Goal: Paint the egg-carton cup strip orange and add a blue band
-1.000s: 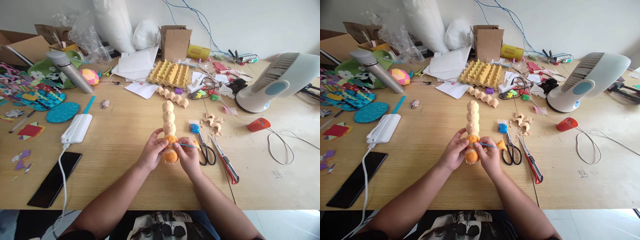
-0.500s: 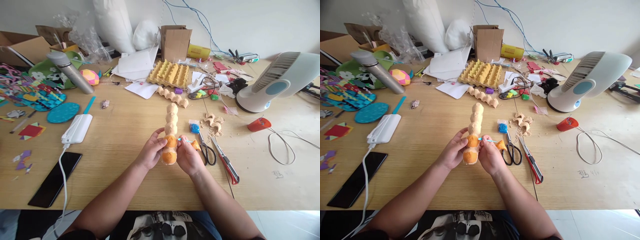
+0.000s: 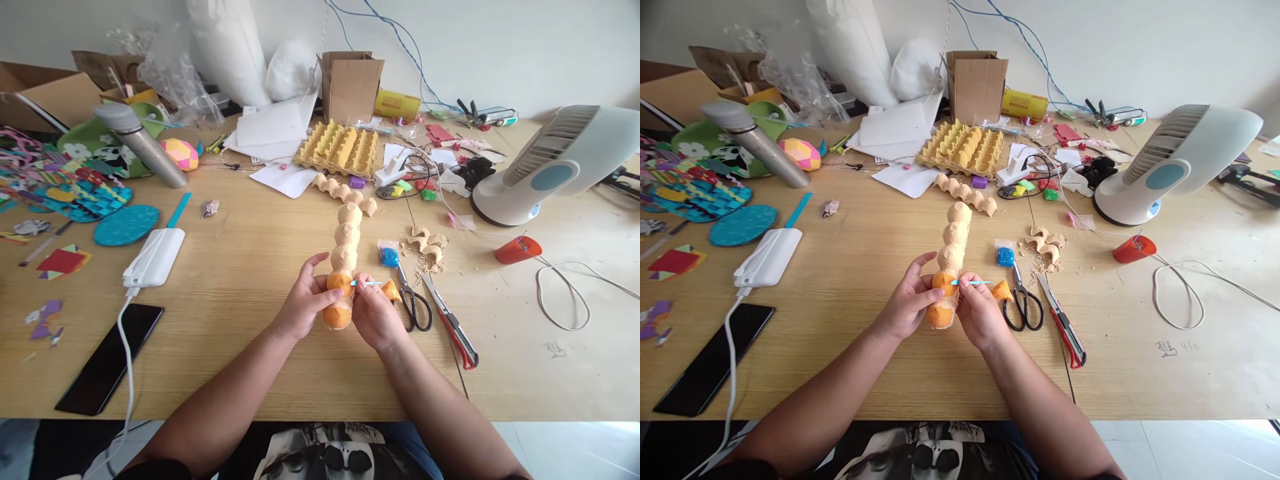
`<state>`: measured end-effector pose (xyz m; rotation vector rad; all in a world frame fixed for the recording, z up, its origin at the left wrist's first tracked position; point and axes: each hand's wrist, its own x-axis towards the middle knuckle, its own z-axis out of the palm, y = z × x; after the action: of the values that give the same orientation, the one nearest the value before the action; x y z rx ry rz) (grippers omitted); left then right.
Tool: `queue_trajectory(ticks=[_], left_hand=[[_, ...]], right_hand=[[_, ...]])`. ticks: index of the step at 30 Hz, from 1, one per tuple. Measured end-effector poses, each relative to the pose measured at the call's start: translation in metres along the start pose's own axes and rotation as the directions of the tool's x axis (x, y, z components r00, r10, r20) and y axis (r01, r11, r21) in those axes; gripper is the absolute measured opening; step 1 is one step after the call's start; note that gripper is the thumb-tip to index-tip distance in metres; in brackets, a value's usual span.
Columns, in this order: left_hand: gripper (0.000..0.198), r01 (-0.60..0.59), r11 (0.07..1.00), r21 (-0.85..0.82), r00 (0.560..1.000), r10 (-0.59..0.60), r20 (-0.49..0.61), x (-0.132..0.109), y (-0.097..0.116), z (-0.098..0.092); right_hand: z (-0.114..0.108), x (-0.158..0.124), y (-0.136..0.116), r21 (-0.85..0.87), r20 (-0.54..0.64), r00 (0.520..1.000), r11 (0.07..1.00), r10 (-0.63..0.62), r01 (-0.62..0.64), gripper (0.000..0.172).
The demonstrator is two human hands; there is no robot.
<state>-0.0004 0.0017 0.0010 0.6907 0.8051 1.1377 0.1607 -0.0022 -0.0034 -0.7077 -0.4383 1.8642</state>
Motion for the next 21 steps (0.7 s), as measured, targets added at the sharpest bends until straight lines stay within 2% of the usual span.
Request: queue_trajectory(ticks=[6,10,17,21], left_hand=[[0.093,0.004,1.0,-0.023,0.999,-0.003,0.038,-0.0018,0.0033,0.0011],[0.085,0.057,0.996,-0.071,0.995,-0.05,0.089,-0.0027,0.0064,0.0],[0.061,0.092,0.993,-0.077,0.996,-0.091,0.021,-0.001,0.0044,-0.0021],[0.061,0.092,0.993,-0.07,0.996,-0.093,-0.007,-0.0006,0.005,-0.0013]], right_hand=[[0.0014,-0.0014,-0.001,-0.037,0.007,1.0,0.999,-0.008,0.008,0.042],[0.0023,-0.0021,-0.0031,-0.153,-0.005,0.997,0.986,-0.073,0.072,0.042],[0.0002,-0.0028,0.0009,-0.338,0.028,0.99,0.931,-0.139,0.14,0.041],[-0.0004,-0.0031,0.0034,-0.338,0.028,0.991,0.932,-0.13,0.132,0.041]])
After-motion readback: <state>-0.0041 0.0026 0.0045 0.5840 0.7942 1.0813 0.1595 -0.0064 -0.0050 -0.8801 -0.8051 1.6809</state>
